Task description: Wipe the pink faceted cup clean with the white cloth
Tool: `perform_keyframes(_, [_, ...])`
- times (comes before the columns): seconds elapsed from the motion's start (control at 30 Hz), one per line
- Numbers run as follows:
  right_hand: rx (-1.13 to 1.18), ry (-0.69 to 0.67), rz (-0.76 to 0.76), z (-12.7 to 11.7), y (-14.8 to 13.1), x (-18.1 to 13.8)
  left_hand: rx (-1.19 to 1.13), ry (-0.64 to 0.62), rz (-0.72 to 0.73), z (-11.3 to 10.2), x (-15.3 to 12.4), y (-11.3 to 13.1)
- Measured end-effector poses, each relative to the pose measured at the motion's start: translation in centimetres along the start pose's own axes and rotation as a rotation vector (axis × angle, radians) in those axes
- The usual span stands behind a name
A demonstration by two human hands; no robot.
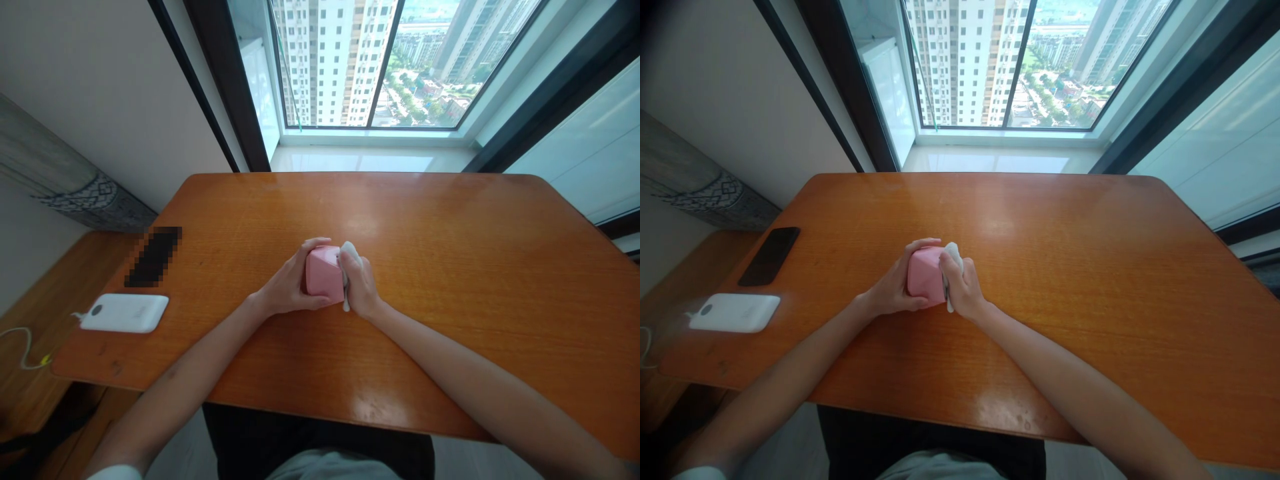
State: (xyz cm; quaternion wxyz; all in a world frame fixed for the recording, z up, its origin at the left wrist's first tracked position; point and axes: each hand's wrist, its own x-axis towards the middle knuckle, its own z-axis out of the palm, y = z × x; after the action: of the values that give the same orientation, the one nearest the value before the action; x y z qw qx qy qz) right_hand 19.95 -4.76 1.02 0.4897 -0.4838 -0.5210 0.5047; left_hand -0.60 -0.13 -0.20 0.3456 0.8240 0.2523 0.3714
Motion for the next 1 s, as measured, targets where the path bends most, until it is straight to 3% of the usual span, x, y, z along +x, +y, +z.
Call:
perform_keyframes(0.3, [0.121, 0.053, 0.064, 0.0, -0.5, 0.8, 0.426, -0.015, 0.322, -0.7, 0.2, 0.3])
perform_keyframes(0.47, [0.096, 0.069, 0.032, 0.1, -0.5, 0.6, 0.398, 0.057, 0.253, -0.2, 0.4, 1.0])
perform_keyframes(0.57, [0.046, 0.08, 0.008, 0.2, -0.7, 0.2, 0.205, 0.096, 0.114, 0.1, 0.4, 1.1])
perform_keyframes(0.67, [0.04, 0.043, 0.021, 0.3, -0.7, 0.1, 0.07, 0.052, -0.034, 0.2, 0.1, 0.4])
perform_keyframes(0.73, [0.061, 0.056, 0.012, 0.3, -0.7, 0.2, 0.091, 0.018, -0.007, 0.0, -0.2, -0.2])
perform_keyframes(0.87, [0.1, 0.075, 0.019, 0.2, -0.6, 0.5, 0.289, -0.022, 0.177, -0.4, -0.2, -0.7])
perform_keyframes(1.0, [0.089, 0.085, 0.017, 0.2, -0.6, 0.4, 0.324, -0.003, 0.172, -0.6, 0.2, 0.6])
